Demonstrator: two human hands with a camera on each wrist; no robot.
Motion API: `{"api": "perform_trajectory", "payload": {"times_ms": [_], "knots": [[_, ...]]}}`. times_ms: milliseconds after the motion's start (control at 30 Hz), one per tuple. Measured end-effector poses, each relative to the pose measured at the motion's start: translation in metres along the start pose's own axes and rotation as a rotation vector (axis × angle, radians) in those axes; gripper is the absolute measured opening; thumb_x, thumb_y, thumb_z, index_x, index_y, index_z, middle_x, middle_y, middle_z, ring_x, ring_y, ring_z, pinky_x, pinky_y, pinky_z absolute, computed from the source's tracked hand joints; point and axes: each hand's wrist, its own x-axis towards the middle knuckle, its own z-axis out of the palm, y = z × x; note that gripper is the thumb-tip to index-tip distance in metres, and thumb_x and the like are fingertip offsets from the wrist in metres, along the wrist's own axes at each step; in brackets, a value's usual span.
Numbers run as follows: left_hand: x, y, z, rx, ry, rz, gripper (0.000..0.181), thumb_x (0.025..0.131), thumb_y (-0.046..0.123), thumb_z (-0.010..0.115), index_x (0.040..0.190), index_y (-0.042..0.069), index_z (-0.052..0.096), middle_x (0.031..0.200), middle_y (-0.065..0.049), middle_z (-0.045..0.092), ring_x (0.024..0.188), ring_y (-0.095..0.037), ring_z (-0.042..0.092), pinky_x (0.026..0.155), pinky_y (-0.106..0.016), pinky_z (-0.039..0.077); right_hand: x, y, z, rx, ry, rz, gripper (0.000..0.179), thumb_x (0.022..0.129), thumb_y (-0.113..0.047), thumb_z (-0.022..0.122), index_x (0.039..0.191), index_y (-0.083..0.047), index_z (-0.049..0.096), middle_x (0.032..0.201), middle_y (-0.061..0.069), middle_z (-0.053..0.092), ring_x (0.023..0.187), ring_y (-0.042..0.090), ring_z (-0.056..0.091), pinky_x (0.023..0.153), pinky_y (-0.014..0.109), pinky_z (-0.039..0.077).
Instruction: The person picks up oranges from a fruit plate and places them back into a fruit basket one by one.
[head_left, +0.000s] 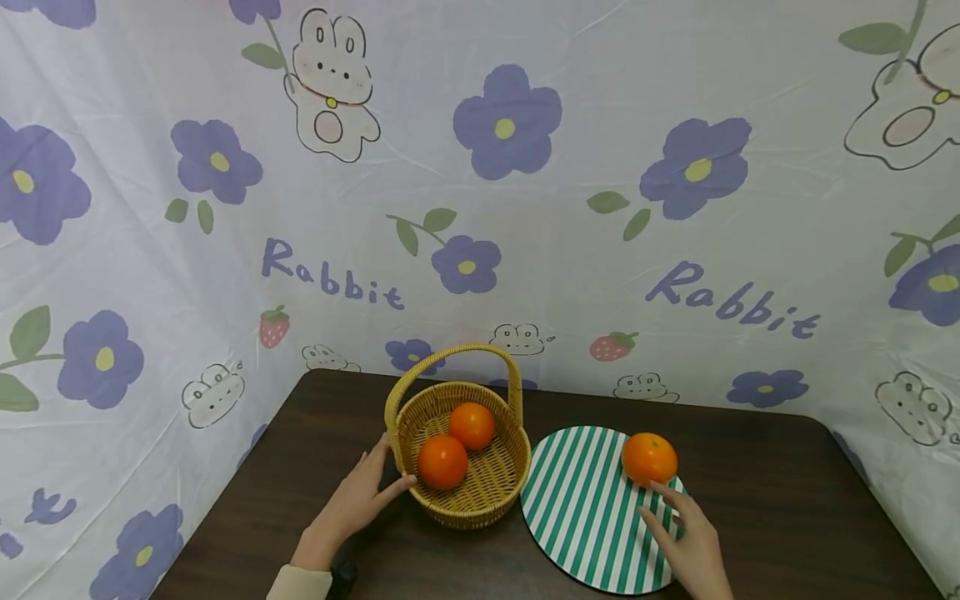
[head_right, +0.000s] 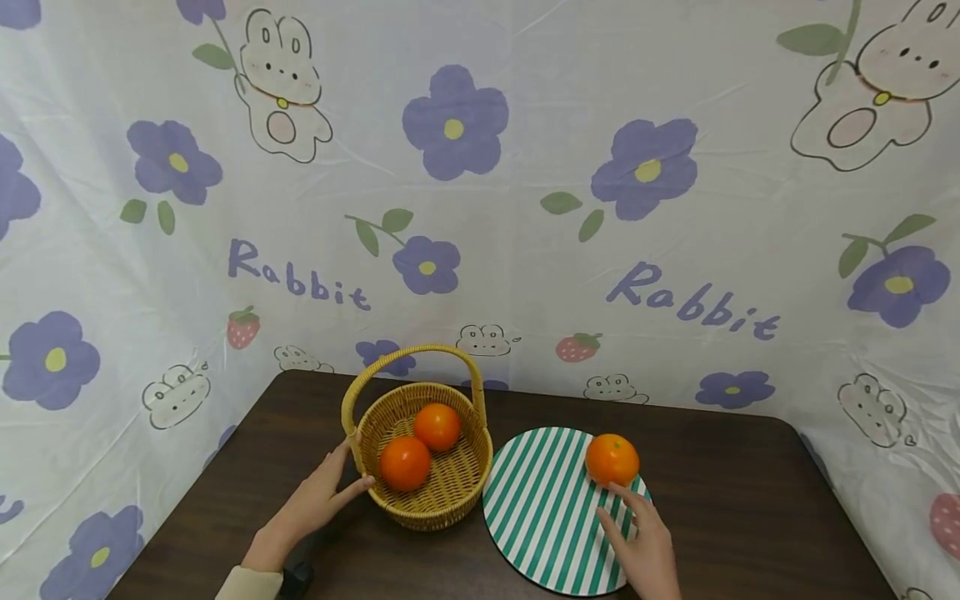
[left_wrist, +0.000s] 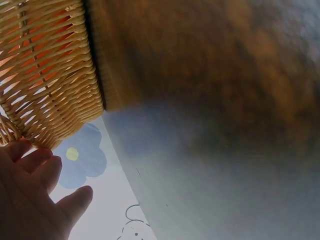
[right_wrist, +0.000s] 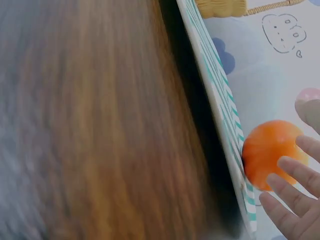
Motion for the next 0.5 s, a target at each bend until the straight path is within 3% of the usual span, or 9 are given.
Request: {"api": "perform_trajectory", "payload": {"times_ms": [300, 500], "knots": [[-0.001, 0.003, -0.003, -0.005, -0.010, 0.002, 0.085, 0.086, 0.058, 0.052, 0.151, 0.019, 0.012, 0.155, -0.006, 0.012, 0.140, -0.024, 0.021, 0.114, -0.051, 0.013, 0.003, 0.007, -0.008, 0.003, 0.021, 0.063, 0.044, 0.092, -0.027, 0.059, 0.127, -0.002, 0.052, 0.121, 0.025, 0.053, 0.106, 0.044, 0.054, 0.081, 0.054, 0.051], [-0.001, 0.004, -0.004, 0.004, -0.016, 0.004, 0.087, 0.085, 0.064, 0.048, 0.151, 0.019, 0.012, 0.155, -0.006, 0.012, 0.140, -0.024, 0.021, 0.114, -0.051, 0.014, 0.011, 0.013, -0.012, -0.004, 0.016, 0.048, 0.049, 0.092, -0.026, 0.059, 0.132, 0.000, 0.046, 0.122, 0.027, 0.050, 0.106, 0.045, 0.054, 0.079, 0.052, 0.052]]}}
